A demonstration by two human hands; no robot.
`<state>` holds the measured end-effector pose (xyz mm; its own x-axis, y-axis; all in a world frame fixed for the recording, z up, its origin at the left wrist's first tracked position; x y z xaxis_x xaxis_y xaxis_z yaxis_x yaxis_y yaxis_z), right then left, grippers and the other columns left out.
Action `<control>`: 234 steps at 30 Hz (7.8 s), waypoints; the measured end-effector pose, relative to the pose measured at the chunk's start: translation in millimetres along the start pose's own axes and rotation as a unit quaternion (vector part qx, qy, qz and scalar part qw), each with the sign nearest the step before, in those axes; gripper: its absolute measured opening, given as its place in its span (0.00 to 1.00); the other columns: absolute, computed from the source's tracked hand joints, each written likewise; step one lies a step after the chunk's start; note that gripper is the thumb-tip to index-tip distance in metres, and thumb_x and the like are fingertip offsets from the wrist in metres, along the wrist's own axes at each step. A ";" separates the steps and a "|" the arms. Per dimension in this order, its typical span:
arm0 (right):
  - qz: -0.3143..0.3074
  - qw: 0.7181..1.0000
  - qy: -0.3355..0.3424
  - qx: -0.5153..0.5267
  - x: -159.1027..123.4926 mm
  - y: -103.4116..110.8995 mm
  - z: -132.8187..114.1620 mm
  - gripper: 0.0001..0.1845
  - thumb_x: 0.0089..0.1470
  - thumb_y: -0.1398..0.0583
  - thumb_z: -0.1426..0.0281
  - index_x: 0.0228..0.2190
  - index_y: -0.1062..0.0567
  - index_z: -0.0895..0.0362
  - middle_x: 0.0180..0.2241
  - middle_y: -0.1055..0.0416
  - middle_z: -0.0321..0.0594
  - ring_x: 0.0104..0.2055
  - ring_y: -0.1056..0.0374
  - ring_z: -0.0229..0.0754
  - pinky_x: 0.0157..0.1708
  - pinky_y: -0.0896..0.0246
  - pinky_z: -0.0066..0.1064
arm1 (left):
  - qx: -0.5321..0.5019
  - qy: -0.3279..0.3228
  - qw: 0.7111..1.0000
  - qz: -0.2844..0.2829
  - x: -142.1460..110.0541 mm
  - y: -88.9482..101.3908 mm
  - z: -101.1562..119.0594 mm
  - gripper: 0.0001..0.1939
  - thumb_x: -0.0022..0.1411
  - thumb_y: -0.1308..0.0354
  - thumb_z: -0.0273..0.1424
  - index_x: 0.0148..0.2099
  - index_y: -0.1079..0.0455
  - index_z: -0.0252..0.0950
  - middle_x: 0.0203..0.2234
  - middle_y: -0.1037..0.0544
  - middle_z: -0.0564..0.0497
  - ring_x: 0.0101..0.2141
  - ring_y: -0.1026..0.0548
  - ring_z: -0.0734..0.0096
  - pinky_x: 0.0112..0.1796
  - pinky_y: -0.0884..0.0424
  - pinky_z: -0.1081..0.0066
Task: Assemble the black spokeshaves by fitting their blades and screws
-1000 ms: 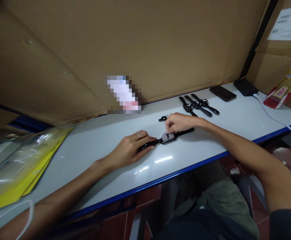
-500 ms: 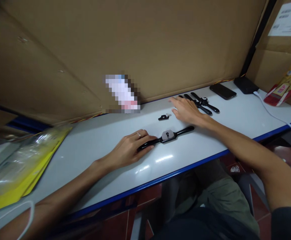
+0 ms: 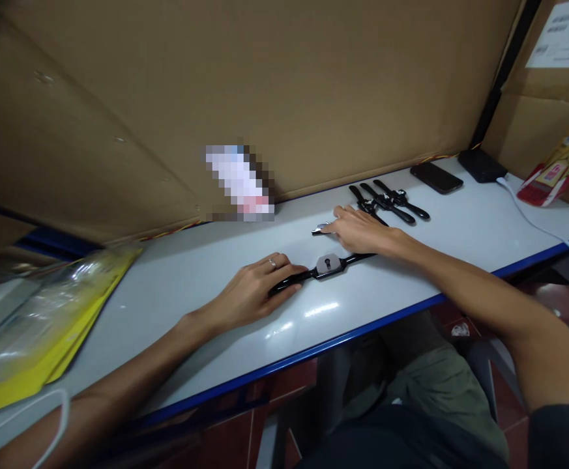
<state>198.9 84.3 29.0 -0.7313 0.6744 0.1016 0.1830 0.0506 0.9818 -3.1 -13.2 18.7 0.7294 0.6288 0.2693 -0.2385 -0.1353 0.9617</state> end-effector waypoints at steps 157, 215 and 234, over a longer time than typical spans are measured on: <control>-0.001 0.998 -0.045 -0.048 1.5 3.8 22.1 0.14 0.58 0.47 0.77 0.38 0.22 0.59 0.41 0.26 0.51 0.36 0.34 0.46 0.36 0.48 0.38 | -0.003 0.017 1.000 -0.023 -0.8 -1.9 -1.4 0.17 0.76 0.54 0.36 0.57 0.31 0.34 0.40 0.26 0.45 0.42 0.26 0.61 0.40 0.24 0.62; -0.003 0.998 -0.015 0.064 -2.6 18.1 3.9 0.10 0.54 0.42 0.77 0.34 0.20 0.59 0.31 0.25 0.46 0.35 0.34 0.45 0.36 0.46 0.35 | 0.002 -0.056 0.998 -0.006 0.5 3.3 9.8 0.21 0.76 0.54 0.31 0.67 0.37 0.37 0.38 0.27 0.47 0.36 0.29 0.66 0.37 0.26 0.65; -0.025 0.962 0.076 0.261 -6.8 21.2 -37.2 0.07 0.52 0.40 0.80 0.28 0.25 0.58 0.22 0.30 0.30 0.26 0.37 0.33 0.32 0.48 0.28 | 0.034 -0.047 0.998 -0.027 0.9 1.0 9.3 0.22 0.77 0.57 0.34 0.67 0.37 0.36 0.34 0.28 0.48 0.34 0.29 0.65 0.36 0.27 0.65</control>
<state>183.3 53.3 55.1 -0.8278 0.5486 0.1171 0.4208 0.4692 0.7764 3.4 -19.9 20.4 0.7981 0.5619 0.2175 -0.1559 -0.1560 0.9754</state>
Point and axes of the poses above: each hand's wrist, its own x-axis towards the middle knuckle, its own y-axis out of the back of the hand, z = x × y, the point moved 4 cm from there along x, towards the middle knuckle
